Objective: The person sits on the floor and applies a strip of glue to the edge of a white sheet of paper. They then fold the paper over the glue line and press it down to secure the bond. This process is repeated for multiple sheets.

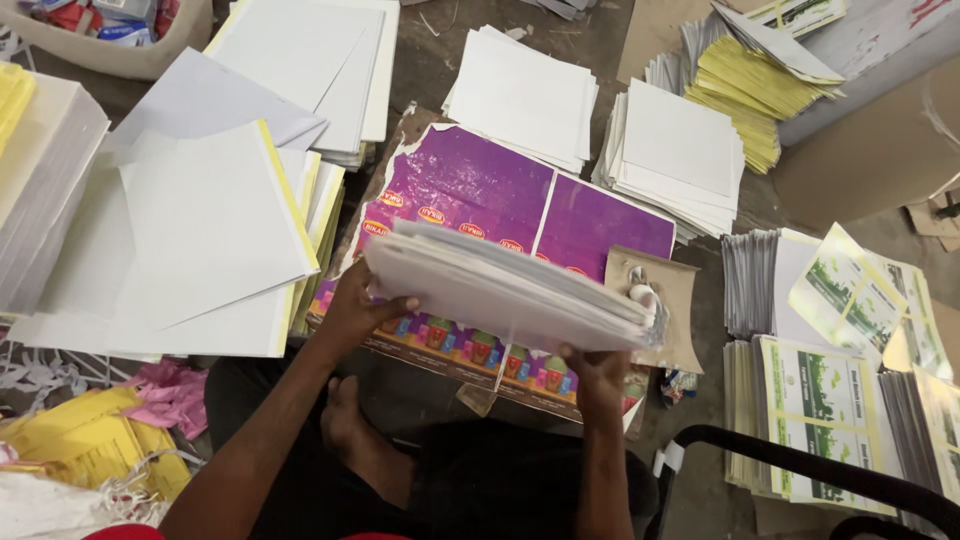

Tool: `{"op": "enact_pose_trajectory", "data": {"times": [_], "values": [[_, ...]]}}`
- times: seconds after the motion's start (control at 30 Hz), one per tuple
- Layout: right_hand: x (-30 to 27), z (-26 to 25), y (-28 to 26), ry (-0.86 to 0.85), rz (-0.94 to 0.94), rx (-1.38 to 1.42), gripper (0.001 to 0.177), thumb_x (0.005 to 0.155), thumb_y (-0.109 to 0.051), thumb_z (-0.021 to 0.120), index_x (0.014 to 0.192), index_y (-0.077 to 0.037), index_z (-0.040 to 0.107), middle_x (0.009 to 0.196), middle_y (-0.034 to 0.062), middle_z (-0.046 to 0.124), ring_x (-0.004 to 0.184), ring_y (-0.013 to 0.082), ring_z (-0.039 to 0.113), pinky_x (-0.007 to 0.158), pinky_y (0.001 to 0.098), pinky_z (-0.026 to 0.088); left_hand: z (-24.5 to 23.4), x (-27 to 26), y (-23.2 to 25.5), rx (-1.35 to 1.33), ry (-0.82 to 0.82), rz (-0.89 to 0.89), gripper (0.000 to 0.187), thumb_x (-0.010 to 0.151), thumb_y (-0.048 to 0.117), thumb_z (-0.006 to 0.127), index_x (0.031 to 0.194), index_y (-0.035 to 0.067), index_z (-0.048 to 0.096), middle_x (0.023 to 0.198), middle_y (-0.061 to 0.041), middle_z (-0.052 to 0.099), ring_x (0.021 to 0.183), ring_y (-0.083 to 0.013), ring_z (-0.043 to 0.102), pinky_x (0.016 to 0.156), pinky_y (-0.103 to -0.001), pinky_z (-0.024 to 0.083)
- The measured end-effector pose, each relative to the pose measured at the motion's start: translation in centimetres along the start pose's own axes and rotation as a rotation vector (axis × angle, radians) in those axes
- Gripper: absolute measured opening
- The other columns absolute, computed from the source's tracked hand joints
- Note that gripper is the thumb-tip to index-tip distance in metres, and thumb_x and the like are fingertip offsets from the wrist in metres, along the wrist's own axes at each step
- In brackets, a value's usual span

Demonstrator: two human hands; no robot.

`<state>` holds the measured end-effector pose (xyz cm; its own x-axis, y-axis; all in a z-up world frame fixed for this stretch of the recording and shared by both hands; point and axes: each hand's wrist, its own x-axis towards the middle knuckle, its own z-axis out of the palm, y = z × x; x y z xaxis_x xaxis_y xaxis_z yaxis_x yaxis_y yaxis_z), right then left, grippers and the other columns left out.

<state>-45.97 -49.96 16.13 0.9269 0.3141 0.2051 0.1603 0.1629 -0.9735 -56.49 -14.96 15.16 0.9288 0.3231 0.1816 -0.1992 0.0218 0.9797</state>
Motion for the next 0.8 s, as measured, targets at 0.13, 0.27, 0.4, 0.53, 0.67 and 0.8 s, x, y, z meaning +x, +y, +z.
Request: {"op": "enact_pose_trajectory", "data": {"times": [0.13, 0.27, 0.4, 0.53, 0.67, 0.8], "values": [[1.5, -1.0, 2.1, 0.057, 0.105, 0.004, 0.106, 0.066, -0.013, 0.091, 0.153, -0.003, 0.031, 0.128, 0.0191, 0.061, 0.122, 0.0346, 0.061, 0.104, 0.0499, 0.053, -1.2, 2.0, -1.8, 0.057, -0.065, -0.069, 0.091, 0.068, 0.03, 0.091, 0.144, 0.003, 0.049, 0.131, -0.018, 0.065, 0.124, -0.0277, 0.063, 0.107, -0.044, 0.052], [3.0, -2.3, 3.9, 0.062, 0.085, -0.044, 0.12, 0.068, -0.023, 0.09, 0.165, -0.013, 0.021, 0.136, 0.0247, 0.057, 0.127, 0.0387, 0.056, 0.106, 0.0549, 0.051, -1.3, 4.8, -2.1, -0.081, -0.133, 0.226, 0.112, 0.077, 0.04, 0.09, 0.163, 0.003, 0.029, 0.159, -0.02, 0.043, 0.145, -0.0334, 0.045, 0.118, -0.048, 0.042], [5.6, -1.5, 6.0, 0.103, 0.152, -0.136, 0.105, 0.071, -0.027, 0.082, 0.161, 0.005, 0.039, 0.144, 0.0317, 0.053, 0.142, 0.0411, 0.049, 0.114, 0.0588, 0.047, 1.1, 7.0, -2.3, -0.129, -0.067, -0.094, 0.113, 0.072, 0.045, 0.086, 0.161, 0.008, 0.027, 0.141, -0.022, 0.057, 0.13, -0.0323, 0.059, 0.107, -0.045, 0.052], [6.0, -0.4, 5.1, 0.218, 0.085, -0.032, 0.106, 0.081, -0.032, 0.084, 0.161, -0.004, 0.019, 0.151, 0.0242, 0.045, 0.141, 0.038, 0.043, 0.117, 0.054, 0.037, 2.4, 7.5, -2.0, -0.034, 0.012, -0.234, 0.087, 0.086, 0.051, 0.076, 0.152, 0.004, 0.045, 0.131, -0.019, 0.067, 0.12, -0.0313, 0.068, 0.1, -0.043, 0.058], [4.8, 0.1, 2.7, 0.283, -0.086, -0.112, 0.101, 0.08, -0.037, 0.086, 0.153, 0.003, 0.028, 0.141, 0.0272, 0.052, 0.134, 0.0398, 0.055, 0.109, 0.054, 0.049, 2.8, 5.7, -1.4, -0.192, -0.017, -0.046, 0.073, 0.09, 0.042, 0.079, 0.146, 0.003, 0.055, 0.127, -0.015, 0.071, 0.122, -0.0271, 0.067, 0.103, -0.043, 0.056], [3.1, -0.8, 1.4, 0.109, -0.14, -0.233, 0.1, 0.088, -0.044, 0.084, 0.159, 0.006, 0.035, 0.141, 0.0289, 0.054, 0.137, 0.0403, 0.057, 0.116, 0.0525, 0.049, 1.2, 4.6, -0.9, -0.121, -0.14, 0.066, 0.088, 0.079, 0.034, 0.087, 0.151, 0.005, 0.045, 0.131, -0.016, 0.065, 0.125, -0.0271, 0.064, 0.105, -0.044, 0.054]]}}
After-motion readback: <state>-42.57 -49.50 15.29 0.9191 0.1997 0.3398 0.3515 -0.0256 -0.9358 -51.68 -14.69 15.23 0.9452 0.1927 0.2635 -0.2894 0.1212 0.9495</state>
